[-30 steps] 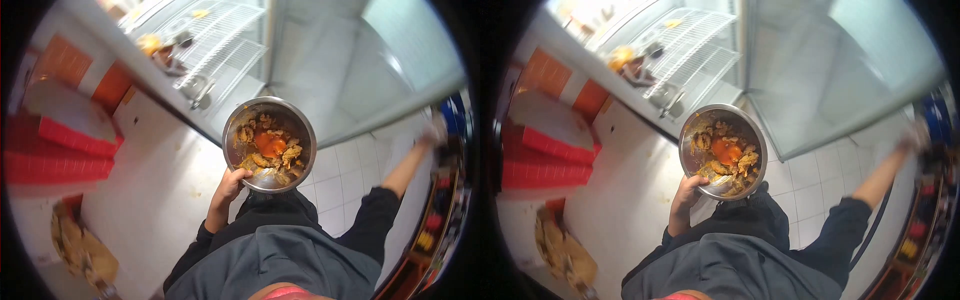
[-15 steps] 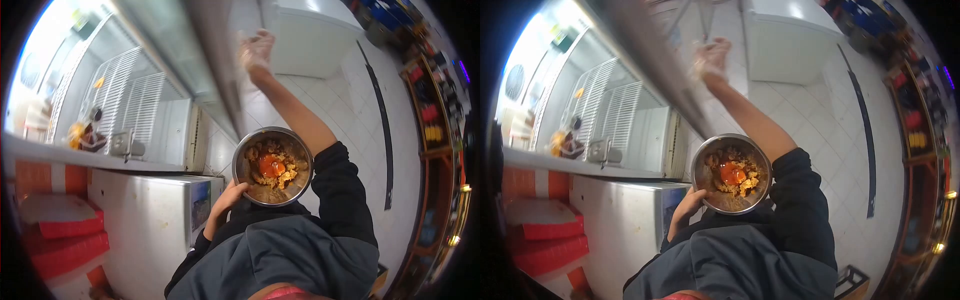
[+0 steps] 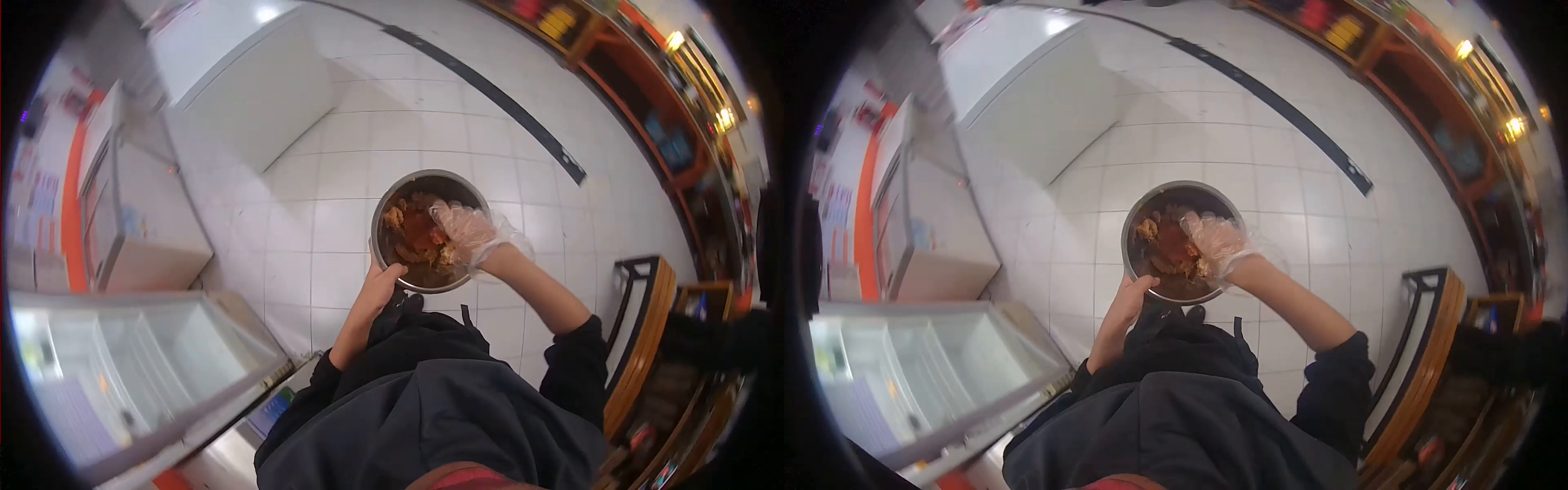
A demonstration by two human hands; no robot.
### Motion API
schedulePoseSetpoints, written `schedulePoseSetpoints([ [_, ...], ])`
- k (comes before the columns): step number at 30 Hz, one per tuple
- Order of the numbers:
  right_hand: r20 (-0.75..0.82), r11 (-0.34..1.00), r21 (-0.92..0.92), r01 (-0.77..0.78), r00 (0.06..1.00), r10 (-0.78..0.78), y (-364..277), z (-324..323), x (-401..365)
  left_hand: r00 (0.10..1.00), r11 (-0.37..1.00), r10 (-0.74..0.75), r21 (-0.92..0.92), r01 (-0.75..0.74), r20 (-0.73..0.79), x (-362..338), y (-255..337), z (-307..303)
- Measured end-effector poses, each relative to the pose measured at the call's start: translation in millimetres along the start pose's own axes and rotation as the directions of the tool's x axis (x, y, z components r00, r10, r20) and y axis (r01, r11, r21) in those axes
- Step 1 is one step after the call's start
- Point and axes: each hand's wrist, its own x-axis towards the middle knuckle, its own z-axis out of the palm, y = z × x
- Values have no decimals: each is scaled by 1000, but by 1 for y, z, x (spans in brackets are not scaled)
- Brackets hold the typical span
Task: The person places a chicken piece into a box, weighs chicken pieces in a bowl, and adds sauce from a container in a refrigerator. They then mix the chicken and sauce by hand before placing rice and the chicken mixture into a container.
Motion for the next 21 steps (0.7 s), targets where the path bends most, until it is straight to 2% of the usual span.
schedulePoseSetpoints([
  [1, 29, 989, 31, -144, 989, 143, -4, 22, -5, 997, 996, 69, 49, -71, 42, -2, -3, -3],
  [2, 58, 956, 57, -286, 957, 283, -12, 40, -9, 995, 997, 39, 57, -45, 87, -5, -2, -9],
  [3, 60, 940, 63, -335, 942, 331, -18, 51, -13, 993, 997, 52, 50, -58, 110, -8, 3, -13],
  [4, -11, 928, 142, -344, 937, 349, -16, 46, -19, 990, 994, 79, 72, -88, 115, -11, 23, -2],
  [6, -71, 899, 197, -391, 909, 410, -31, 37, -28, 982, 992, 34, 114, -56, 187, -11, 31, -8],
  [8, 56, 812, 169, -559, 828, 558, -53, 14, -29, 969, 988, -5, 152, -33, 245, -7, 35, -19],
  [9, 45, 796, 169, -581, 811, 583, -55, 22, -31, 954, 985, -61, 172, 10, 292, -4, 38, -24],
  [11, -268, 874, 181, -451, 832, 485, -59, 36, -40, 927, 980, -113, 195, 45, 358, 0, 44, -26],
  [14, -301, 836, 169, -521, 781, 548, -64, 20, -44, 895, 971, -126, 239, 22, 429, 18, 47, -23],
  [15, -316, 827, 152, -541, 766, 559, -70, 9, -45, 890, 968, -71, 247, -48, 451, 21, 45, -25],
  [17, -146, 631, 391, -670, 631, 762, -91, -21, -49, 870, 962, -6, 242, -130, 494, 22, 51, -24],
  [18, -139, 625, 378, -683, 625, 768, -98, -33, -54, 862, 956, -68, 279, -88, 502, 18, 53, -22],
  [20, -319, 794, -28, -607, 758, 569, -97, -39, -61, 835, 941, -130, 333, -66, 534, 22, 57, -13],
  [21, -327, 782, -28, -623, 745, 582, -97, -33, -56, 791, 943, -213, 332, 14, 573, 21, 62, -5],
])
